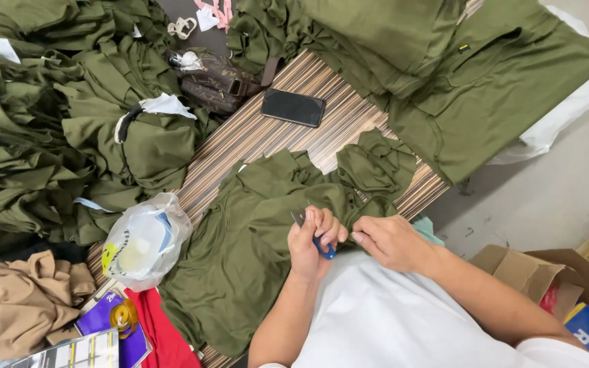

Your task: Trimming loose threads from olive green shirts using a small hand tool on a work table in a factory setting.

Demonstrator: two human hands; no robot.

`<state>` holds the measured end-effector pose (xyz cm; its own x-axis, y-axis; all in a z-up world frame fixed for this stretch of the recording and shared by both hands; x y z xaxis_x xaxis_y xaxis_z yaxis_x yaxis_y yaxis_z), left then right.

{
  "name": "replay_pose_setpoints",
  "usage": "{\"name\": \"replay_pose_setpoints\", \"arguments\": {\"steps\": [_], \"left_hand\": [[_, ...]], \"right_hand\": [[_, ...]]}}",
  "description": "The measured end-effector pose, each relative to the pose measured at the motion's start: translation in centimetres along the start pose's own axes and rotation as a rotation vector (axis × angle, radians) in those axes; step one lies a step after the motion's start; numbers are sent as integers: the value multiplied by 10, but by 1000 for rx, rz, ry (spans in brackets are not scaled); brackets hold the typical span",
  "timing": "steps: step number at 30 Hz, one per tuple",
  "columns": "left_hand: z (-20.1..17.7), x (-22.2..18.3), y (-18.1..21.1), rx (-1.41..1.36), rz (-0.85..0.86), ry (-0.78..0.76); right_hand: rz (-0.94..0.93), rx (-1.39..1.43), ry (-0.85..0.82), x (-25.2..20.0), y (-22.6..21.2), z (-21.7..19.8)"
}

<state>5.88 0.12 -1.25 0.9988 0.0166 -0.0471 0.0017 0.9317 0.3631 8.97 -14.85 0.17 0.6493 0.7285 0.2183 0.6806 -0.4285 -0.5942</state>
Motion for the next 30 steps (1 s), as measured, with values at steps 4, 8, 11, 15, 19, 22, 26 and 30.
{"name": "replay_pose_setpoints", "arguments": {"steps": [4, 8, 11, 15, 19, 22, 26, 30], "left_hand": [[-8, -3, 14, 86, 66, 79], [-11, -8, 21, 135, 89, 142], [3, -3, 18, 157, 93, 120], [25, 5, 9, 174, 108, 90], [19, 1, 25, 250, 163, 121], [-4, -4, 44, 224, 164, 163], [-49, -17, 49, 592, 155, 334], [8, -13, 34, 1624, 83, 35]], "right_hand": [[-28, -98, -19, -6, 7, -7], [31, -83, -53, -25, 25, -7], [-66, -12, -54, -9, 6, -12], [4, 147, -79, 10, -19, -2], [26, 14, -6, 15, -22, -3], [-33, -54, 25, 11, -17, -10], [-112, -132, 85, 3, -15, -21], [-159, -205, 123, 3, -17, -18]]}}
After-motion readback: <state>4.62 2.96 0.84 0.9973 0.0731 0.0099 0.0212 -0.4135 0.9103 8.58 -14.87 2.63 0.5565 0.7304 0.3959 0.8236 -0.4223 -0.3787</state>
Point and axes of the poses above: each hand's wrist, its own x-axis towards the middle knuckle, its own z-axis out of the palm, y = z × x, the point moved 6 cm from there along x, towards the middle knuckle, and after that the axes turned 9 degrees about -x, right-handed, at the moved point
